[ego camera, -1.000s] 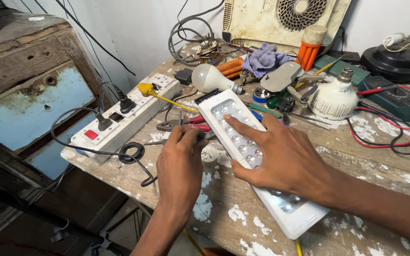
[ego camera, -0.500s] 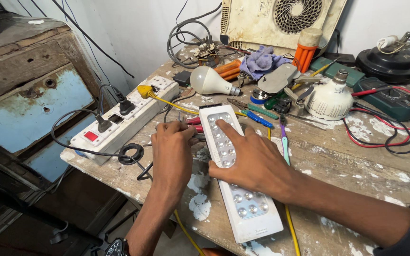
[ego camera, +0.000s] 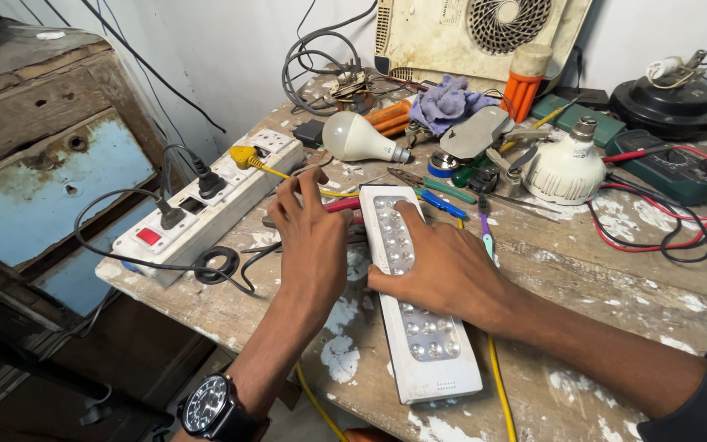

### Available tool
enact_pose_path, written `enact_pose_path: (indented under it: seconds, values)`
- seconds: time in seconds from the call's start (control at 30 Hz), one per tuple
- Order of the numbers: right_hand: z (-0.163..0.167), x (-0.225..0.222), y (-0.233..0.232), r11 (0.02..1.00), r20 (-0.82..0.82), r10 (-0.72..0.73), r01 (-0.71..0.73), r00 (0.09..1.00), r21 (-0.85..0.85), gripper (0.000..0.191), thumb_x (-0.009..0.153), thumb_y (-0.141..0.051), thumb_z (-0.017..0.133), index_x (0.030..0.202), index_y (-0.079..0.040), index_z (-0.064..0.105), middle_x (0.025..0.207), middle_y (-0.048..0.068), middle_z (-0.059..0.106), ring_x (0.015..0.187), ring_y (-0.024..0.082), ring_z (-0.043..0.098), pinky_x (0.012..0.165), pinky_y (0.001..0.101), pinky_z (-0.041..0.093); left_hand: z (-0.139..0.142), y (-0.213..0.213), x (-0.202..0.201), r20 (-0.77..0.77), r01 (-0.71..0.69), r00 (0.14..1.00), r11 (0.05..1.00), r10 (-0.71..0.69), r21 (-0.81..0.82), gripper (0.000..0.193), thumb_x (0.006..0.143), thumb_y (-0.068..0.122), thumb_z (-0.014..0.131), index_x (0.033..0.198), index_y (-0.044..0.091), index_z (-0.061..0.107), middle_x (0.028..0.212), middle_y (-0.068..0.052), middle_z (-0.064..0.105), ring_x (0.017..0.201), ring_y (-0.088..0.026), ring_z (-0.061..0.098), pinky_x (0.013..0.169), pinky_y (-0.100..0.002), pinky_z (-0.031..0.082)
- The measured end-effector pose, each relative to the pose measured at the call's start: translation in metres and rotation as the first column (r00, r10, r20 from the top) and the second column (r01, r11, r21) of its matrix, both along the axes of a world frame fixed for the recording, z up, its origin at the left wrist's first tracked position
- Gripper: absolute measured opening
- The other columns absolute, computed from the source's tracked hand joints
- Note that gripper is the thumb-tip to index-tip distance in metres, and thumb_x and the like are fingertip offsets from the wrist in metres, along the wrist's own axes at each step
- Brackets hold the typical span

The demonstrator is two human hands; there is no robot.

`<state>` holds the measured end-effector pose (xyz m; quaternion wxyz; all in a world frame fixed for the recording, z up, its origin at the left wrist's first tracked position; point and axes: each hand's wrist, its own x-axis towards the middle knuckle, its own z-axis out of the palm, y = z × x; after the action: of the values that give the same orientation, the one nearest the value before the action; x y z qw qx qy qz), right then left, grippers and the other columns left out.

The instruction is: The person plugs a power adapter into a power strip and connects it to a white LED emergency light, pressing its buttons and turning it over to test it. They then set the light down, pick up a small drone, brush its body with a toothbrush, and pry at its parts with a screwdriver.

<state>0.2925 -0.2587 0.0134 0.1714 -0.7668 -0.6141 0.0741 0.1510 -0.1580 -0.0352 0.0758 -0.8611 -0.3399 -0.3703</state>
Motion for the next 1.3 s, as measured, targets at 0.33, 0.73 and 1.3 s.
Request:
enact_pose_path:
  seconds: [0.33,0.73,1.3]
  values:
    - [-0.009,0.014,0.006,0.999,-0.046,-0.025,0.024,0.999,-0.022,0.102,0.071,-0.058,0.075,0.146,-0.002,0.035,0.093,0.027,0.073,0.087,0.044,0.073,0.081,0.0512,0.059,-0.002,0.021,0.019,-0.117,0.024,0.993,0.999,-0.021,0.025,0.018,0.059,-0.004,0.071,0.075,0.001,0.077,0.145,-0.029,0.039,0.137,-0.049,0.030,0.107,-0.065,0.024]
    - [-0.052,0.105,0.038,0.989,-0.344,0.129,-0.145,0.930,-0.022,0.097,0.081,-0.051,0.077,0.153,-0.003,0.034,0.078,0.014,0.076,0.070,0.019,0.071,0.064,0.0341,0.057,-0.005,0.027,0.021,-0.242,-0.008,0.970,0.999,0.000,-0.034,0.022,0.062,-0.007,0.071,0.076,0.007,0.079,0.145,-0.025,0.040,0.139,-0.049,0.027,0.108,-0.066,0.023]
    - [-0.047,0.114,0.035,0.965,-0.801,0.005,-0.213,0.599,-0.153,0.063,0.084,-0.030,0.074,0.141,-0.009,0.059,0.106,0.009,0.080,0.088,0.014,0.073,0.080,0.0316,0.060,0.008,0.032,0.019,-0.255,0.083,0.964,0.997,-0.080,-0.002,0.015,0.056,-0.012,0.068,0.068,-0.005,0.073,0.138,-0.026,0.041,0.138,-0.049,0.030,0.106,-0.067,0.024]
